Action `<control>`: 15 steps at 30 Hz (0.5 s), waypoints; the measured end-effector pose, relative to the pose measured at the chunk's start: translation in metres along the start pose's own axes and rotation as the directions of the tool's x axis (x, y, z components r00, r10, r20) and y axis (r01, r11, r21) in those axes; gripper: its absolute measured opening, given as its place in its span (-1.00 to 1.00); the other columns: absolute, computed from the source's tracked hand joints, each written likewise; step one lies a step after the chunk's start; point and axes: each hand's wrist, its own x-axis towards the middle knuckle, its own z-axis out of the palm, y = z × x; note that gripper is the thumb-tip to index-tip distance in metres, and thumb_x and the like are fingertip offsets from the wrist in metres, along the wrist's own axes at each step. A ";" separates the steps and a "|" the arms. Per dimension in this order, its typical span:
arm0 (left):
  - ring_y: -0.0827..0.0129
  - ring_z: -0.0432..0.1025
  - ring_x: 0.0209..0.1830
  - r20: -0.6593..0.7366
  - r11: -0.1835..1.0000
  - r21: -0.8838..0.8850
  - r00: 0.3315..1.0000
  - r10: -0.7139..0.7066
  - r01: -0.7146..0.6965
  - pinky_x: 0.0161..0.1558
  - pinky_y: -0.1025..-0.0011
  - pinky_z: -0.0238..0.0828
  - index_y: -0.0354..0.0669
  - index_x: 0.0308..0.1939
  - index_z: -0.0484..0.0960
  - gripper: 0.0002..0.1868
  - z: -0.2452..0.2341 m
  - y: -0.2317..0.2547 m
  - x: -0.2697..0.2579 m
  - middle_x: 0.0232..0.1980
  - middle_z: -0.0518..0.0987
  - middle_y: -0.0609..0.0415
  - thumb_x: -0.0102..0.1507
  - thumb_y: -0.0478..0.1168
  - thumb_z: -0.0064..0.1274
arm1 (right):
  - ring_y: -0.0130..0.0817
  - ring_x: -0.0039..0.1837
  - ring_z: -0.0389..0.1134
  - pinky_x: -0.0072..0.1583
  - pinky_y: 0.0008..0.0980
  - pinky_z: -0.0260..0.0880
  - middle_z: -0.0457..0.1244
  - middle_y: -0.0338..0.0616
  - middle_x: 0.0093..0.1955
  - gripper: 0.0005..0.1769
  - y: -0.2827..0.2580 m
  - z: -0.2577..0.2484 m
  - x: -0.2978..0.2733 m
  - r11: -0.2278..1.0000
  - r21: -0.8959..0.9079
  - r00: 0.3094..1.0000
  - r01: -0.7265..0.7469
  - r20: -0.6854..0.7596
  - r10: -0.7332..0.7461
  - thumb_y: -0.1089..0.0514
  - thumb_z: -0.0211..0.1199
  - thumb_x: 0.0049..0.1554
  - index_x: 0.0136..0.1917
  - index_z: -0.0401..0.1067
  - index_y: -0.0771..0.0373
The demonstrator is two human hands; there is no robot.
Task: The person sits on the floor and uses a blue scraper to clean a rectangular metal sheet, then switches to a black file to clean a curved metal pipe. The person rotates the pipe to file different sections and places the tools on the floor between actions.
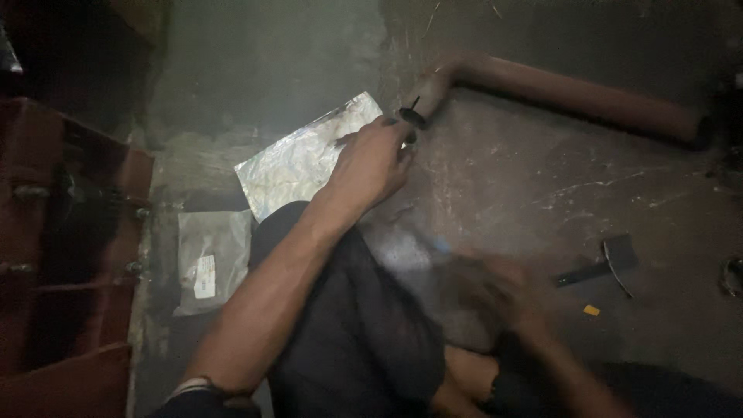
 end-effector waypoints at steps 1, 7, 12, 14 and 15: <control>-0.09 0.48 0.10 0.019 1.000 0.008 1.000 -0.012 0.012 0.12 0.04 0.37 -0.21 0.01 0.67 -0.72 0.003 0.002 0.001 0.11 0.58 -0.19 0.26 -0.20 0.07 | -0.10 0.24 0.44 0.24 -0.17 0.44 0.39 0.05 0.27 -0.60 0.009 0.013 0.001 0.996 0.077 0.999 0.036 0.022 -0.038 0.12 0.20 0.26 0.31 0.48 0.31; -0.10 0.47 0.07 0.091 0.997 0.050 0.994 -0.063 0.058 0.07 0.03 0.37 -0.18 0.01 0.67 -0.71 0.006 0.004 0.001 0.05 0.58 -0.23 0.27 -0.15 0.08 | -0.30 -0.20 0.45 -0.10 -0.19 0.53 0.47 -0.06 -0.12 -0.59 0.067 -0.013 0.036 0.869 -0.239 0.899 -0.434 -0.175 0.401 0.01 0.27 0.21 0.30 0.56 0.09; -0.10 0.52 0.00 0.126 0.996 0.060 0.989 -0.071 0.064 0.01 0.03 0.43 -0.19 -0.01 0.68 -0.72 0.012 0.003 0.009 0.00 0.62 -0.24 0.21 -0.24 0.07 | -0.43 -0.06 0.50 0.05 -0.29 0.52 0.46 -0.12 0.02 -0.70 0.052 -0.020 0.014 0.968 -0.187 0.970 -0.167 -0.208 0.127 0.05 0.23 0.26 0.19 0.57 0.18; -0.07 0.56 -0.04 0.134 0.997 0.056 0.990 -0.053 0.046 -0.02 0.06 0.47 -0.23 -0.04 0.67 -0.72 0.016 0.004 0.012 -0.03 0.64 -0.24 0.19 -0.26 0.07 | -0.35 0.01 0.49 0.14 -0.31 0.49 0.44 -0.08 0.07 -0.68 0.051 -0.009 0.006 0.953 -0.301 0.988 0.035 -0.134 -0.078 0.05 0.20 0.29 0.23 0.55 0.20; -0.06 0.56 -0.04 0.158 0.997 0.073 0.986 -0.047 0.036 -0.03 0.06 0.47 -0.23 -0.04 0.67 -0.72 0.016 0.004 0.013 -0.05 0.65 -0.23 0.19 -0.26 0.07 | -0.26 0.09 0.48 0.16 -0.30 0.47 0.43 -0.01 0.13 -0.64 0.051 -0.005 -0.001 0.951 -0.287 0.983 0.113 -0.110 -0.150 0.04 0.17 0.29 0.27 0.51 0.23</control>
